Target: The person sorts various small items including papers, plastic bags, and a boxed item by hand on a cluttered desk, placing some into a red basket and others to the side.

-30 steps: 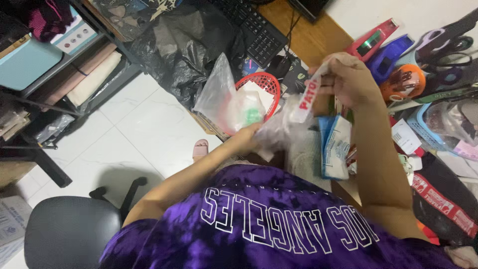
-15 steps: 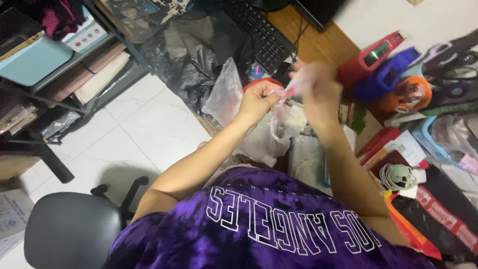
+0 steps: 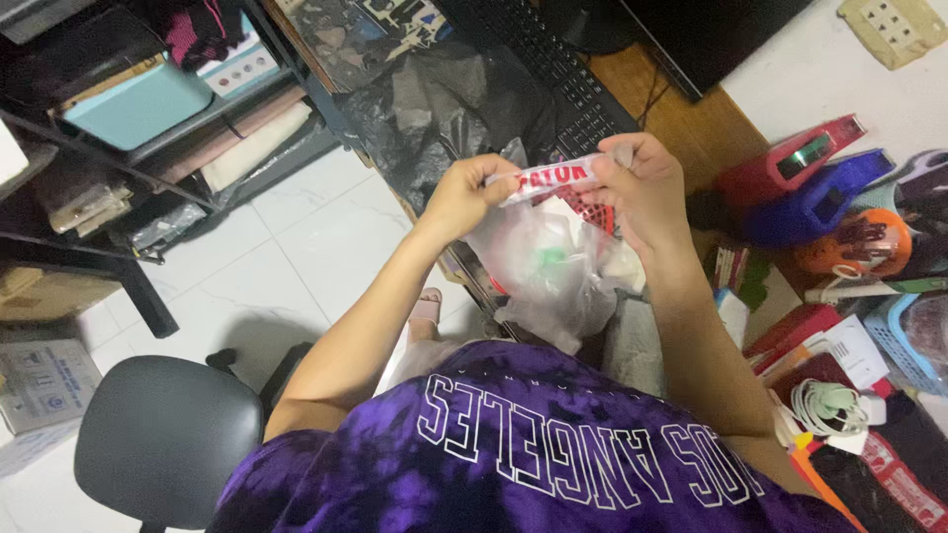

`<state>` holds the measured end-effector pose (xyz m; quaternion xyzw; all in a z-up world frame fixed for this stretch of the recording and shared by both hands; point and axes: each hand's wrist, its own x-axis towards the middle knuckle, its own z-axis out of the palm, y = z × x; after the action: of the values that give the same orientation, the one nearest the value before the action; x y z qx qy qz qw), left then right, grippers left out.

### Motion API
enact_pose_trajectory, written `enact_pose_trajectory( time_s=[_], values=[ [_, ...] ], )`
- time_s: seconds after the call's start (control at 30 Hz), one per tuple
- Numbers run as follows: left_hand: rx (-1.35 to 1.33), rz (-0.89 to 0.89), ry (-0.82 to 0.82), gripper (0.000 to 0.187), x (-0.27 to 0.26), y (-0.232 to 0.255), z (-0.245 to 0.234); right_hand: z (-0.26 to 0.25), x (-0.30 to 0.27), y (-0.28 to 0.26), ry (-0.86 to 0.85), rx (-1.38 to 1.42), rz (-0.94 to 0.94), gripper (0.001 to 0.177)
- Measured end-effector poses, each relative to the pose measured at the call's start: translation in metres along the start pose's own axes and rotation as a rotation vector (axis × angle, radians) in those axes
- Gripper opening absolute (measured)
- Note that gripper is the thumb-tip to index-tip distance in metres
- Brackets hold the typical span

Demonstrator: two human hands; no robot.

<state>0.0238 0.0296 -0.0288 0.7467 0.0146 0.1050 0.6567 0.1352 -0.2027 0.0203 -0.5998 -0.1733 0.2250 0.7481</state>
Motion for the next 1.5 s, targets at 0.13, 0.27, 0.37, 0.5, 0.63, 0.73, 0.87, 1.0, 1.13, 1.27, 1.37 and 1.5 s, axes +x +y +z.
enact_pose_trajectory(
  time_s=[0.13, 0.27, 0.37, 0.5, 0.63, 0.73, 0.87, 1.0, 1.13, 1.27, 1.37, 1.5],
  values=[
    [-0.063, -0.031, -0.052, 0.017, -0.012, 0.012, -0.015, 0.012, 0.007, -0.016, 0.142, 0.034, 0.056, 0.025],
    [-0.202, -0.138, -0.059, 0.019, -0.018, 0.029, -0.026, 0.013, 0.003, -0.026, 0.089, 0.136, 0.010, 0.024],
    [-0.316, -0.137, -0.050, 0.017, -0.020, 0.037, -0.034, 0.013, -0.002, -0.034, 0.071, 0.116, -0.039, 0.020],
    [-0.407, -0.141, -0.003, 0.014, -0.027, 0.046, -0.049, 0.010, -0.006, -0.046, 0.029, 0.114, -0.082, 0.012],
    [-0.414, -0.123, 0.000, 0.016, -0.035, 0.052, -0.060, 0.012, -0.011, -0.051, 0.009, 0.094, -0.124, 0.009],
    [-0.392, -0.118, 0.000, 0.017, -0.040, 0.052, -0.066, 0.016, -0.014, -0.053, 0.010, 0.090, -0.148, 0.012],
    [-0.335, -0.123, 0.014, 0.018, -0.044, 0.050, -0.070, 0.024, -0.016, -0.056, 0.028, 0.069, -0.273, 0.023],
    [-0.122, 0.016, -0.083, 0.022, -0.047, 0.070, -0.072, 0.026, -0.023, -0.056, 0.073, -0.003, -0.316, 0.024],
    [0.447, 0.688, -0.141, 0.049, -0.042, 0.109, -0.065, 0.031, -0.028, -0.051, 0.096, -0.101, -0.347, 0.026],
    [0.182, 0.241, -0.259, 0.036, -0.023, 0.104, -0.023, 0.038, -0.031, -0.048, 0.019, 0.025, -0.366, 0.031],
    [0.075, -0.002, -0.270, 0.023, -0.015, 0.091, -0.014, 0.033, -0.038, -0.053, 0.033, 0.003, -0.386, 0.033],
    [-0.012, -0.024, -0.263, 0.022, -0.007, 0.077, -0.012, 0.025, -0.048, -0.058, 0.064, -0.096, -0.340, 0.025]
  ],
)
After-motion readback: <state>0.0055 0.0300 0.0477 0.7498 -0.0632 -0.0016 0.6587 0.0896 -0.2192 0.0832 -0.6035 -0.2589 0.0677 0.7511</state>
